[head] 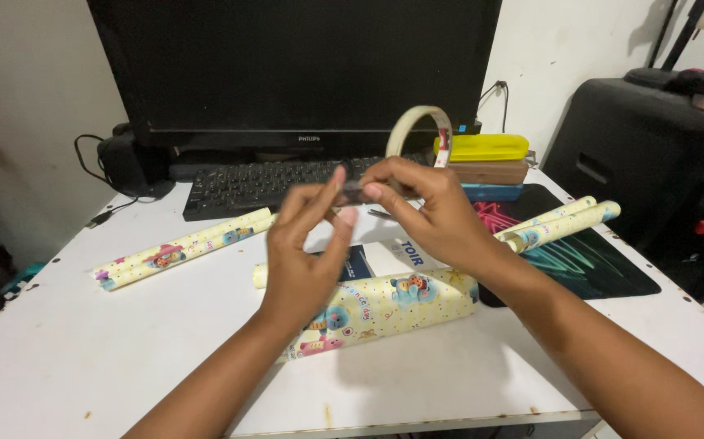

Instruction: The person wraps a small rectangular box with patterned wrapping paper on a white desk. They fold the paper around the box, apply clear tape to secure the edges, and use pink scissors to cut the tape. The wrapped box remains on the desk at the end.

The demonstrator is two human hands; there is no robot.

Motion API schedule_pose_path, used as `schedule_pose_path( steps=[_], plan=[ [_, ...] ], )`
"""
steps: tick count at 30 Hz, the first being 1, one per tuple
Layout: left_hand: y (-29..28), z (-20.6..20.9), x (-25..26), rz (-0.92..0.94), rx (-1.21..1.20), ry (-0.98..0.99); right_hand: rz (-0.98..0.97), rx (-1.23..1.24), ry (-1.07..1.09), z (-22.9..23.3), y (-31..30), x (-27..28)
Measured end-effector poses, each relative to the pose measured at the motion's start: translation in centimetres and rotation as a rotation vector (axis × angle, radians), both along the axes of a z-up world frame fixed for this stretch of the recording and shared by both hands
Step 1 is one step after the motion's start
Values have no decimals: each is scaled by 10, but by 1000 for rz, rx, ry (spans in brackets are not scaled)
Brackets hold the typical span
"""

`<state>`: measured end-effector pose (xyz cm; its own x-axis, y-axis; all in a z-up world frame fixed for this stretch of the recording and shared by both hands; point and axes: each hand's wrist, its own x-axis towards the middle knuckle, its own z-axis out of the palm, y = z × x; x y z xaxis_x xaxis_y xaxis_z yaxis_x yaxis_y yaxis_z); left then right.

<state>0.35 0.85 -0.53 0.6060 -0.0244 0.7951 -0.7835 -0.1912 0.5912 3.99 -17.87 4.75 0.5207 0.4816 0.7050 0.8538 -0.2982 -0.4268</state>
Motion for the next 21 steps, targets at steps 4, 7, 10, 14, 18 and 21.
schedule_pose_path(
  steps=[4, 7, 10, 14, 18, 21],
  plan=[
    [-2, 2, -4, -2, 264, 265, -65, 17, -78, -5, -9, 4],
    [-4, 7, -4, 96, 583, 420, -74, 53, -44, -8, -21, 4],
    [-10, 7, -5, 64, 755, 215, -185, 11, -26, -9, -35, 2],
    [-13, 8, -2, 116, 765, 433, -273, -22, -3, -14, -44, -2],
    [-15, 6, 3, 260, 875, 443, -572, -211, 205, -29, -43, -7],
    [-12, 5, 10, 282, 964, 501, -673, -334, 144, -40, -42, -6]
  ],
)
